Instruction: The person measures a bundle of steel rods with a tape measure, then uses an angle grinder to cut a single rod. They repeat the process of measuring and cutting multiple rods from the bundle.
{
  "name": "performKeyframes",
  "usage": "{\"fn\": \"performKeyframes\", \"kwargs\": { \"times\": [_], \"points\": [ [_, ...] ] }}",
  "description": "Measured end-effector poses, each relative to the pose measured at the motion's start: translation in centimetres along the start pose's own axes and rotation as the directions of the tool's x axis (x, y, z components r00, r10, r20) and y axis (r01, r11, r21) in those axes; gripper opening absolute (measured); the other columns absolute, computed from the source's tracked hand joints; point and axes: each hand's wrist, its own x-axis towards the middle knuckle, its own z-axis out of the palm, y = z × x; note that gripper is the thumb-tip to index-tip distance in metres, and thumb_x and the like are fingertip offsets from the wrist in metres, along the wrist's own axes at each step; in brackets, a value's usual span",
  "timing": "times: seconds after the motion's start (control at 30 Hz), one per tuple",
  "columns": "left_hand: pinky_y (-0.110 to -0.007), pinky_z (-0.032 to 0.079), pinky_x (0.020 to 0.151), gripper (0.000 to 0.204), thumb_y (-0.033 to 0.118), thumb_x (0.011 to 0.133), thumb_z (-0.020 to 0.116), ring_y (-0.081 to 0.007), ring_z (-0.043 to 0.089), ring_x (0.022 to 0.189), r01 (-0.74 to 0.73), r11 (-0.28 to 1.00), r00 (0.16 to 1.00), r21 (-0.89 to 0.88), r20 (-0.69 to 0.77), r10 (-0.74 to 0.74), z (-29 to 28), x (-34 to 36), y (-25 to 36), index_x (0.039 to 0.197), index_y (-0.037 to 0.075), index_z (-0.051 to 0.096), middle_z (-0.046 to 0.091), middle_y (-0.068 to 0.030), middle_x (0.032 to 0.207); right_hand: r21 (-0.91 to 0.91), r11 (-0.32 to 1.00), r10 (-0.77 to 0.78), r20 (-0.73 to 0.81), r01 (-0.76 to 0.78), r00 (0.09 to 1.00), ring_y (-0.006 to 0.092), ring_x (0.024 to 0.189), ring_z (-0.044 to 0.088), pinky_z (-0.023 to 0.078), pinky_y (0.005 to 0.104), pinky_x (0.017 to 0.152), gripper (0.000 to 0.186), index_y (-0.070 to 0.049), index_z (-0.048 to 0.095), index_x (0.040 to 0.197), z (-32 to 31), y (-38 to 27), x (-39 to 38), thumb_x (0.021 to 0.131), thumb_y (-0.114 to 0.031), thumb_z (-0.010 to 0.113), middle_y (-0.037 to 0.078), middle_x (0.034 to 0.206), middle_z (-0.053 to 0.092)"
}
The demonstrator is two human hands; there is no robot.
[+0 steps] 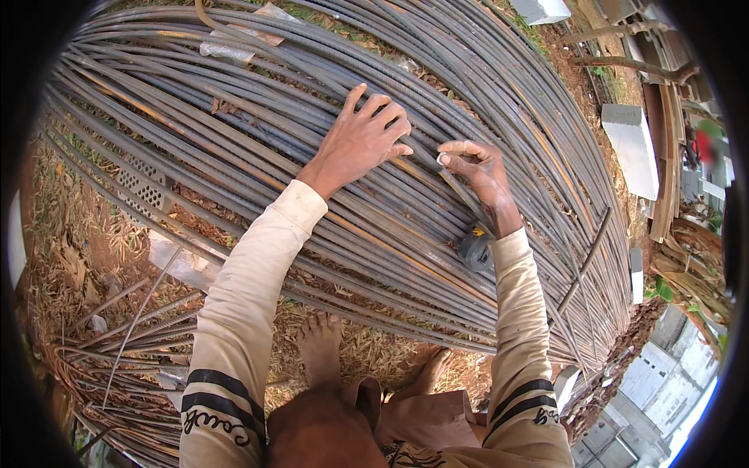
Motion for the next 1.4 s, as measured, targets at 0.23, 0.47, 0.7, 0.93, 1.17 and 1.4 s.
{"fn": "performKeyframes", "kwargs": {
  "times": [0.23, 0.47, 0.7, 0.93, 1.17, 1.4],
  "points": [
    [-0.061, 0.033, 0.124, 0.037, 0.046, 0.093, 0.076, -0.027, 0.054, 0.131, -0.003, 1.0, 1.0, -0.026, -0.023, 0.003, 0.0, 0.0, 0.0, 0.114, 0.016, 0.069, 0.065, 0.0005, 0.123, -0.125, 0.988, -0.073, 0.106, 0.086, 0.992, 0.0141, 0.097, 0.074, 0.06, 0.0307, 0.087, 0.023, -0.001, 0.083, 0.111, -1.4, -0.5, 0.3, 0.091, -0.012, 0.087, 0.009, 0.107, 0.081],
    [-0.06, 0.032, 0.125, 0.038, 0.046, 0.092, 0.075, -0.0264, 0.053, 0.131, 0.005, 1.0, 1.0, -0.024, -0.017, -0.005, 0.0, 0.1, 0.0, 0.115, 0.016, 0.069, 0.065, 0.0006, 0.123, -0.108, 0.994, 0.008, 0.102, 0.003, 0.995, 0.0163, 0.093, 0.076, 0.062, 0.0325, 0.087, 0.022, -0.003, 0.084, 0.11, -1.2, -0.8, 0.8, 0.09, -0.011, 0.087, 0.009, 0.103, 0.082],
    [-0.058, 0.032, 0.125, 0.038, 0.047, 0.092, 0.075, -0.0259, 0.053, 0.132, 0.004, 1.0, 1.0, -0.02, -0.019, -0.005, 0.1, 0.0, 0.0, 0.114, 0.016, 0.069, 0.065, 0.0003, 0.123, -0.033, 0.999, 0.036, 0.046, -0.035, 0.998, 0.0163, 0.09, 0.076, 0.062, 0.0317, 0.083, 0.023, -0.001, 0.083, 0.111, -0.9, -0.6, 0.6, 0.09, -0.011, 0.086, 0.01, 0.101, 0.081],
    [-0.059, 0.033, 0.124, 0.038, 0.047, 0.093, 0.074, -0.0261, 0.054, 0.13, 0.001, 1.0, 1.0, -0.021, -0.021, -0.001, -0.1, -0.1, -0.1, 0.114, 0.016, 0.069, 0.065, -0.0003, 0.122, -0.109, 0.994, 0.017, 0.073, -0.009, 0.997, 0.0162, 0.088, 0.075, 0.062, 0.0313, 0.082, 0.024, -0.001, 0.084, 0.11, -0.8, -1.5, 0.6, 0.09, -0.013, 0.087, 0.01, 0.102, 0.082],
    [-0.059, 0.034, 0.123, 0.038, 0.048, 0.093, 0.074, -0.0266, 0.054, 0.129, -0.002, 1.0, 1.0, -0.029, -0.031, 0.001, 0.2, 0.1, -0.1, 0.113, 0.015, 0.069, 0.065, -0.0005, 0.122, -0.068, 0.998, 0.014, 0.079, -0.008, 0.997, 0.0159, 0.086, 0.075, 0.062, 0.0314, 0.081, 0.024, -0.001, 0.084, 0.109, -1.2, -1.1, 0.8, 0.088, -0.012, 0.089, 0.01, 0.1, 0.082],
    [-0.059, 0.033, 0.123, 0.039, 0.048, 0.093, 0.073, -0.0273, 0.054, 0.131, 0.002, 0.999, 0.999, -0.039, -0.033, -0.003, 0.2, -0.1, 0.1, 0.114, 0.015, 0.07, 0.066, -0.0007, 0.123, -0.099, 0.995, 0.027, 0.041, -0.023, 0.999, 0.0157, 0.085, 0.075, 0.062, 0.0318, 0.079, 0.025, 0.0, 0.084, 0.108, -1.0, -1.2, 0.5, 0.088, -0.013, 0.09, 0.011, 0.099, 0.081]
  ]
}}
